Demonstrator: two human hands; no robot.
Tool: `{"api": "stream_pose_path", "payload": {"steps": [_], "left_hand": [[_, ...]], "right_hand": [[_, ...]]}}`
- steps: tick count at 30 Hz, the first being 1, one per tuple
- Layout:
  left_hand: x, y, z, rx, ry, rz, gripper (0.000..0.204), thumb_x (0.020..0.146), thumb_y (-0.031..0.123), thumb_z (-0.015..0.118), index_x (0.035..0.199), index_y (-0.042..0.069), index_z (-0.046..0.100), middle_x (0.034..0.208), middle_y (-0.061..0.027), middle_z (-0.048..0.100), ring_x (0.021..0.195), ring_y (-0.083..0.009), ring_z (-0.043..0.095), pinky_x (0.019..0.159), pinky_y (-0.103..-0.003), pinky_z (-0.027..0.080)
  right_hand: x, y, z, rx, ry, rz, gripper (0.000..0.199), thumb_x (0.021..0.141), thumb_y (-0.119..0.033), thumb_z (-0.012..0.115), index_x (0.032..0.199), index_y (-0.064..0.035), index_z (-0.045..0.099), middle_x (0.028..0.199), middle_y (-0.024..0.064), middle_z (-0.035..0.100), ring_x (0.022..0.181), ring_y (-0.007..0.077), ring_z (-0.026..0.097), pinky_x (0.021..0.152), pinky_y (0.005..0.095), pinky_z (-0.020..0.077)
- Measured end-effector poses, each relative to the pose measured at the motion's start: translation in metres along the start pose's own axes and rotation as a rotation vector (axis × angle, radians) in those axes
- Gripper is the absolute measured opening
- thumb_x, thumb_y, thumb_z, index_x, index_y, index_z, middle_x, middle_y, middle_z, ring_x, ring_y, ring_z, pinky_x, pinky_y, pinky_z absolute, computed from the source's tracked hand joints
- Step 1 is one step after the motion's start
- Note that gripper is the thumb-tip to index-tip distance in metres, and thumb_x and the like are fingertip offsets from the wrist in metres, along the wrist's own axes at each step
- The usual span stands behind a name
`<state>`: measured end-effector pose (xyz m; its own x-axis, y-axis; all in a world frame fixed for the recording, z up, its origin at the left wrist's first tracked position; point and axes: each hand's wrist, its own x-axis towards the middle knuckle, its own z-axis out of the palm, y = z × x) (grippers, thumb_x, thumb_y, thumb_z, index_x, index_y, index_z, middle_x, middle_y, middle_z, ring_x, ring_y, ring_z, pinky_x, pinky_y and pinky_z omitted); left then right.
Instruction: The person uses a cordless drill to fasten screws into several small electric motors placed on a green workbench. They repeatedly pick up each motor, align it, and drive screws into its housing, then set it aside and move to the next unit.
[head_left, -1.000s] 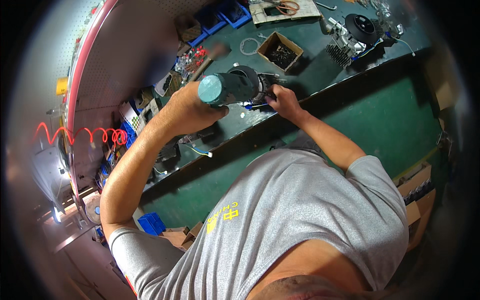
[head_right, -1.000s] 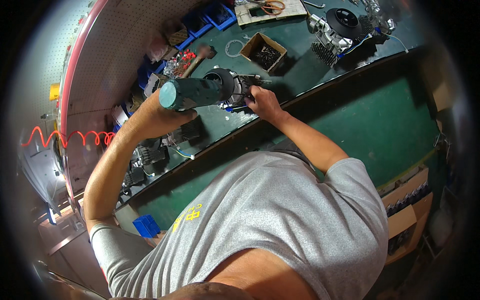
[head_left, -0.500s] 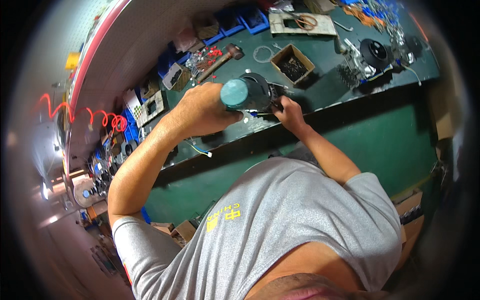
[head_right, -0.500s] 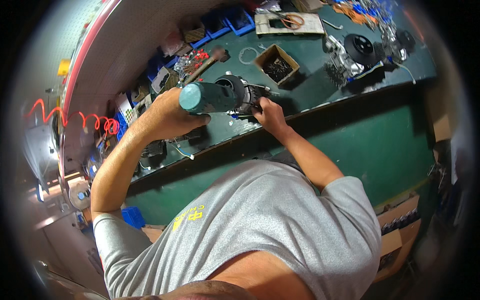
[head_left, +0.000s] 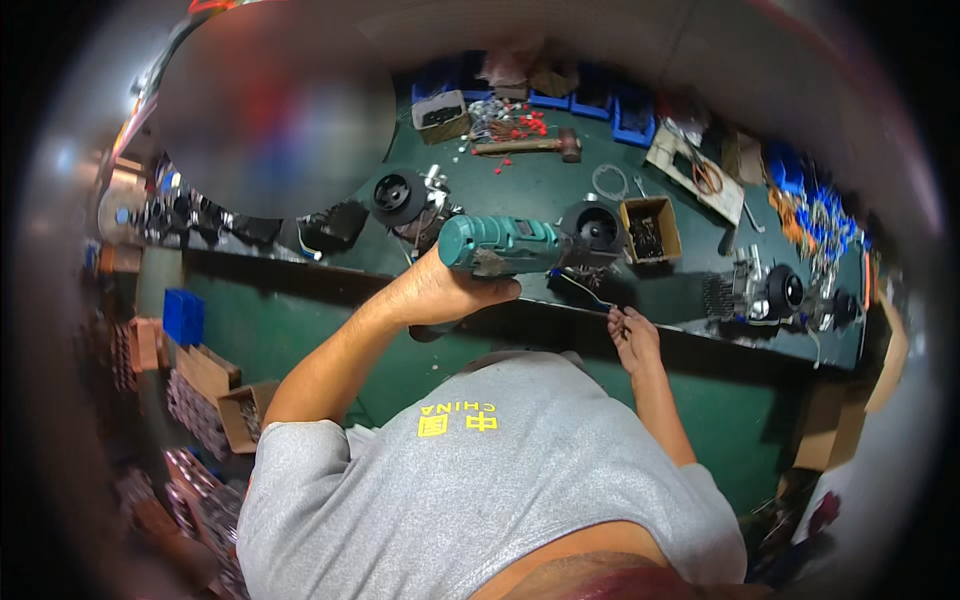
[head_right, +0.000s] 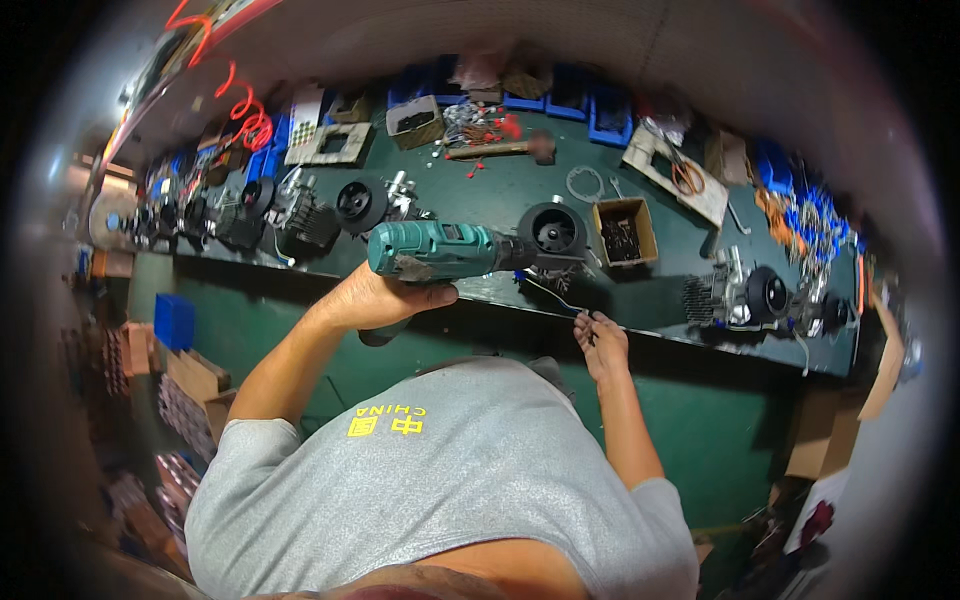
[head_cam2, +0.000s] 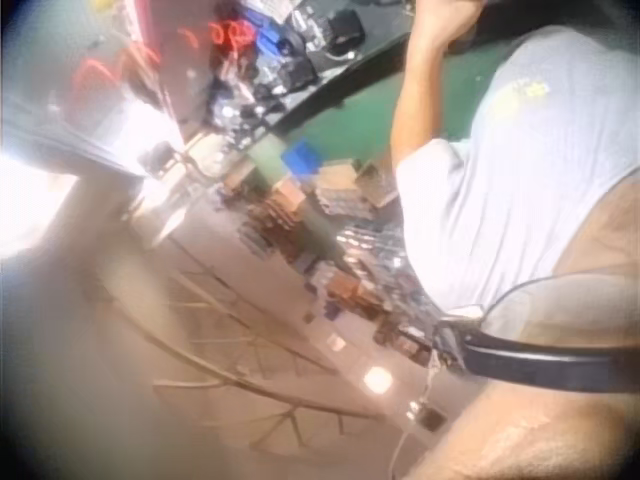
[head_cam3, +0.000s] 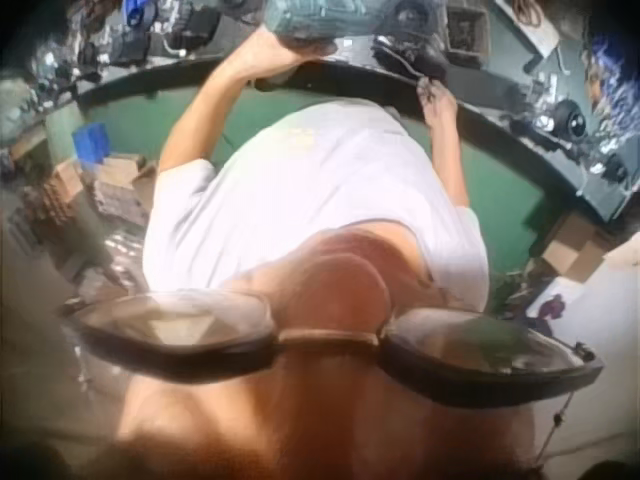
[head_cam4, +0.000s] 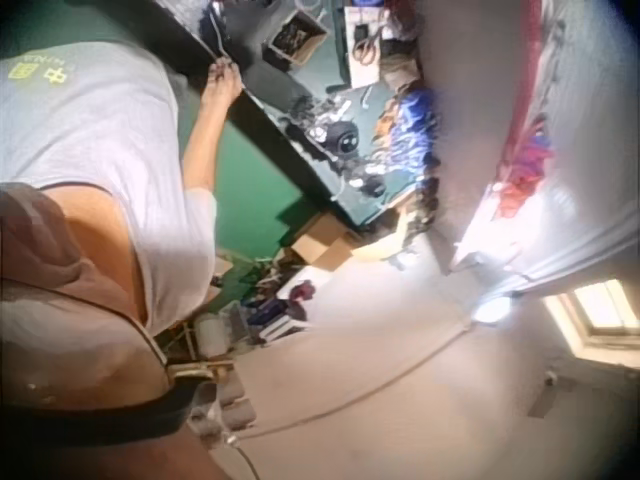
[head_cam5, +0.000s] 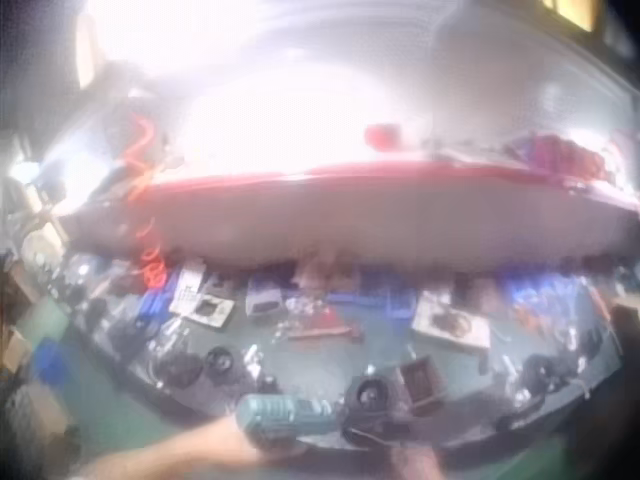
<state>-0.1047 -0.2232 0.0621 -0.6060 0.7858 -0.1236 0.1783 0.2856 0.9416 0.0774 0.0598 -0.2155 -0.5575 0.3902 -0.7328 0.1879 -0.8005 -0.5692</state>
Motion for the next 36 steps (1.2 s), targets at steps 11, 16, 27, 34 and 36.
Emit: {"api": "stream_pose_path", "payload": {"steps": [11, 16, 27, 34, 36], "left_hand": [[-0.064, -0.077, -0.013, -0.242, 0.192, 0.063, 0.035, 0.085, 0.016, 0.082, 0.116, 0.005, 0.068, 0.104, -0.0033, 0.071, 0.092, -0.0113, 0.064, 0.087, -0.031, 0.054], [-0.082, -0.088, -0.016, -0.440, 0.217, -0.101, 0.031, 0.086, 0.014, 0.081, 0.113, 0.004, 0.069, 0.097, -0.0030, 0.070, 0.083, -0.0115, 0.063, 0.075, -0.028, 0.054], [-0.084, -0.100, -0.008, -0.337, 0.284, -0.067, 0.034, 0.086, 0.015, 0.081, 0.115, 0.004, 0.068, 0.105, -0.0043, 0.071, 0.096, -0.0145, 0.065, 0.087, -0.031, 0.054], [-0.059, -0.096, 0.002, -0.449, 0.384, -0.138, 0.031, 0.085, 0.010, 0.080, 0.113, 0.005, 0.067, 0.103, -0.0037, 0.070, 0.093, -0.0145, 0.065, 0.084, -0.031, 0.053], [-0.049, -0.093, 0.006, -0.470, 0.396, -0.131, 0.030, 0.086, 0.009, 0.078, 0.113, 0.005, 0.067, 0.101, -0.0029, 0.069, 0.091, -0.0137, 0.064, 0.082, -0.031, 0.053]], "right_hand": [[-0.057, -0.070, 0.096, -0.139, -0.341, -0.154, 0.018, 0.100, -0.027, 0.064, 0.105, -0.0101, 0.063, 0.096, 0.0040, 0.067, 0.076, 0.0091, 0.059, 0.061, 0.0202, 0.0479], [-0.083, -0.079, 0.139, -0.241, -0.396, -0.241, 0.020, 0.099, -0.018, 0.064, 0.115, -0.0055, 0.063, 0.103, 0.0071, 0.069, 0.078, 0.0097, 0.060, 0.063, 0.0204, 0.0505], [-0.067, -0.093, 0.164, -0.335, -0.452, -0.184, 0.022, 0.099, -0.029, 0.066, 0.102, -0.0076, 0.062, 0.096, 0.0083, 0.070, 0.066, 0.0072, 0.059, 0.048, 0.0172, 0.0433], [-0.037, -0.133, 0.189, -0.239, -0.577, -0.008, 0.021, 0.101, -0.028, 0.063, 0.103, -0.0076, 0.062, 0.103, 0.0112, 0.070, 0.072, 0.0076, 0.060, 0.052, 0.0169, 0.0476], [-0.026, -0.140, 0.194, -0.193, -0.579, 0.048, 0.020, 0.101, -0.028, 0.063, 0.103, -0.0079, 0.063, 0.104, 0.0115, 0.070, 0.072, 0.0079, 0.061, 0.053, 0.0170, 0.0483]]}}
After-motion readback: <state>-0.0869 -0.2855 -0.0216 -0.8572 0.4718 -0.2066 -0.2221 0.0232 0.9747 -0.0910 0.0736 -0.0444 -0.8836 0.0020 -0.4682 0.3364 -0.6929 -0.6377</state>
